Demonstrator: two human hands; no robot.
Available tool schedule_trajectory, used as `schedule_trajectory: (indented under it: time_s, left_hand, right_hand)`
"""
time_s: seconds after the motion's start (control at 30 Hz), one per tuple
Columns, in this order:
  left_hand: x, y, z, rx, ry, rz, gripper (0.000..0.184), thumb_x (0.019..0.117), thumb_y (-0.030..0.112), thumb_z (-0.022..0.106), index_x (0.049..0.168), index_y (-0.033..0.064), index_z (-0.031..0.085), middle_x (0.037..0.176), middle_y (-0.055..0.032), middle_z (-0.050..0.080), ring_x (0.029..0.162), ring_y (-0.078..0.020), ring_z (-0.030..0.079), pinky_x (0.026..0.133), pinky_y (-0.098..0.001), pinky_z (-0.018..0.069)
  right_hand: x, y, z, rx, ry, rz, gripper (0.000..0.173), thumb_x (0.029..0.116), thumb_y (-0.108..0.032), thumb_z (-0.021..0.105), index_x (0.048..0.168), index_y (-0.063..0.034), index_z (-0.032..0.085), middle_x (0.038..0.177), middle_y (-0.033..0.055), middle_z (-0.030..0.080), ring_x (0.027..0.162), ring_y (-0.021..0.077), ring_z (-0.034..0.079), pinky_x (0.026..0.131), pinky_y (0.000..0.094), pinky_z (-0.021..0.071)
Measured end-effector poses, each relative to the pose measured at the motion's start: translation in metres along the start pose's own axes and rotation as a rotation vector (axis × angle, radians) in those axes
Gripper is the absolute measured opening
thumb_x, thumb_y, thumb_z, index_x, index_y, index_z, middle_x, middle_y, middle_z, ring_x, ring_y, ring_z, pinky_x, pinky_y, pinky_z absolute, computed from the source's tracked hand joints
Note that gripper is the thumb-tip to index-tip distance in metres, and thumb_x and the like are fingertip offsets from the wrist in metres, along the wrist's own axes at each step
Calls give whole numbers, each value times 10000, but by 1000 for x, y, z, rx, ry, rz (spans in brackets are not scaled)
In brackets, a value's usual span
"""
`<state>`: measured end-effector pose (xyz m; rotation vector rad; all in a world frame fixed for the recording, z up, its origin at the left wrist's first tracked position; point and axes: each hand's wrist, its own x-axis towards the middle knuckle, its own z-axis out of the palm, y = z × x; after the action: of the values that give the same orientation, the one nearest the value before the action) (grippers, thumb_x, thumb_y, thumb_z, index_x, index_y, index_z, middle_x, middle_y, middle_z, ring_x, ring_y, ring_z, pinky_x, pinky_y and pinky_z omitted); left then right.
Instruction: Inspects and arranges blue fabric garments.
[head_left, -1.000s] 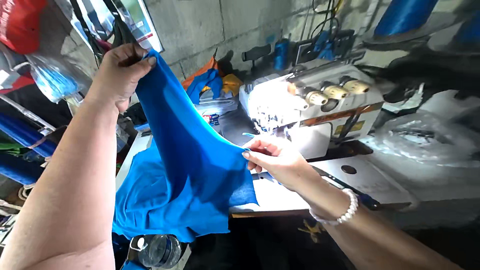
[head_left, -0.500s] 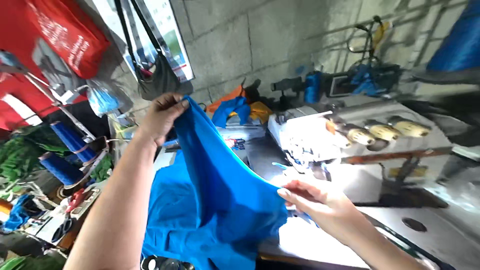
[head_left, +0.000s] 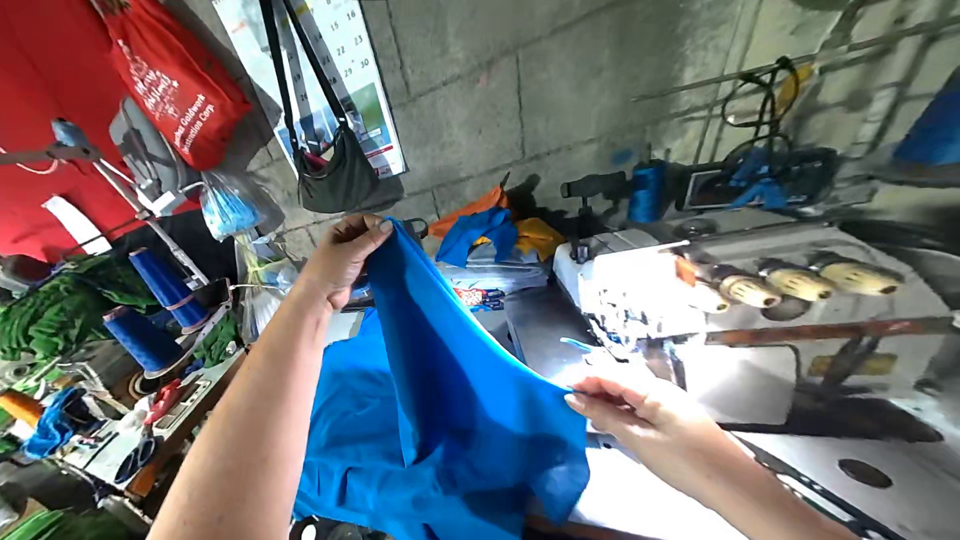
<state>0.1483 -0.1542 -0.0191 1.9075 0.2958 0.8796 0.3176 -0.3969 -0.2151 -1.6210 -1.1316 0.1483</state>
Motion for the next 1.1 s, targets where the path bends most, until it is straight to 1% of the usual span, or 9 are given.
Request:
schedule_trajectory:
  time_s: [0.13, 0.27, 0.37, 0.47, 0.57, 0.63, 0.73, 0.9, 1.1]
  left_hand:
    - [-3, 2, -4, 50, 14, 17, 156, 1056, 62, 491, 963, 141, 589, 825, 78, 661, 742, -13, 650, 702, -213, 575]
    - [-5, 5, -7, 51, 49, 35, 201, 1060, 57, 476, 936, 160, 596, 809, 96, 676, 739, -7, 662, 717, -210, 583]
    - [-7, 7, -6, 68, 54, 55, 205, 1061, 53, 465, 946, 169, 588, 811, 109, 678, 747, 5, 664, 727, -198, 581]
    - [-10, 11, -7, 60, 47, 93, 221, 1057, 38, 460, 939, 177, 584, 811, 115, 676, 746, 9, 662, 727, -195, 582]
    - [-16, 23, -13, 38, -43, 234, 247, 1062, 65, 452, 955, 214, 616, 832, 136, 695, 752, 19, 666, 721, -182, 582]
    - [-16, 21, -14, 37, -82, 327, 258, 1050, 60, 467, 963, 224, 647, 831, 151, 704, 741, 38, 659, 695, -162, 574]
    - [-14, -17, 9, 169, -11, 236, 131, 1023, 57, 524, 978, 138, 618, 821, 134, 649, 747, 34, 625, 707, -193, 557]
    - [-25, -54, 68, 24, -145, 124, 121, 1009, 3, 536, 1000, 76, 632, 879, 71, 646, 818, 13, 623, 780, -191, 544]
    - [-21, -61, 112, 11, -283, 173, 103, 994, -3, 558, 1015, 36, 651, 872, 58, 632, 802, 29, 596, 760, -155, 510]
  right_hand:
    - [-5, -22, -3, -72, 60, 66, 33, 912, -45, 718, 884, -61, 726, 791, 30, 675, 722, 114, 642, 678, 305, 538]
    - [-6, -19, 1, -51, 151, -13, 38, 860, -62, 738, 843, -87, 715, 728, -24, 653, 653, 43, 612, 609, 227, 519]
    - [-5, -17, 1, -50, 179, -42, 34, 849, -64, 755, 856, -76, 724, 751, -9, 663, 672, 61, 623, 631, 252, 534]
    - [-6, -15, 0, -35, 196, -100, 26, 860, -116, 734, 860, -90, 729, 763, -28, 667, 666, 22, 623, 613, 204, 534]
    - [-14, -25, -13, -1, 202, -225, 106, 880, -270, 644, 835, -191, 699, 707, -131, 619, 608, -68, 570, 537, 117, 489]
    - [-26, -26, -22, 31, 177, -259, 130, 912, -333, 634, 868, -227, 693, 722, -167, 618, 637, -107, 554, 568, 75, 472]
    - [-47, 2, -15, 125, 120, -57, 106, 889, -258, 650, 868, -165, 697, 711, -123, 661, 601, -67, 600, 536, 115, 508]
    - [-100, 11, -26, 305, -37, 387, 39, 928, -32, 605, 946, -45, 638, 745, -71, 648, 607, 2, 610, 586, 197, 537]
    - [-130, 21, -28, 326, -30, 485, 75, 926, -7, 601, 970, -21, 660, 737, -70, 660, 603, -11, 609, 597, 185, 535]
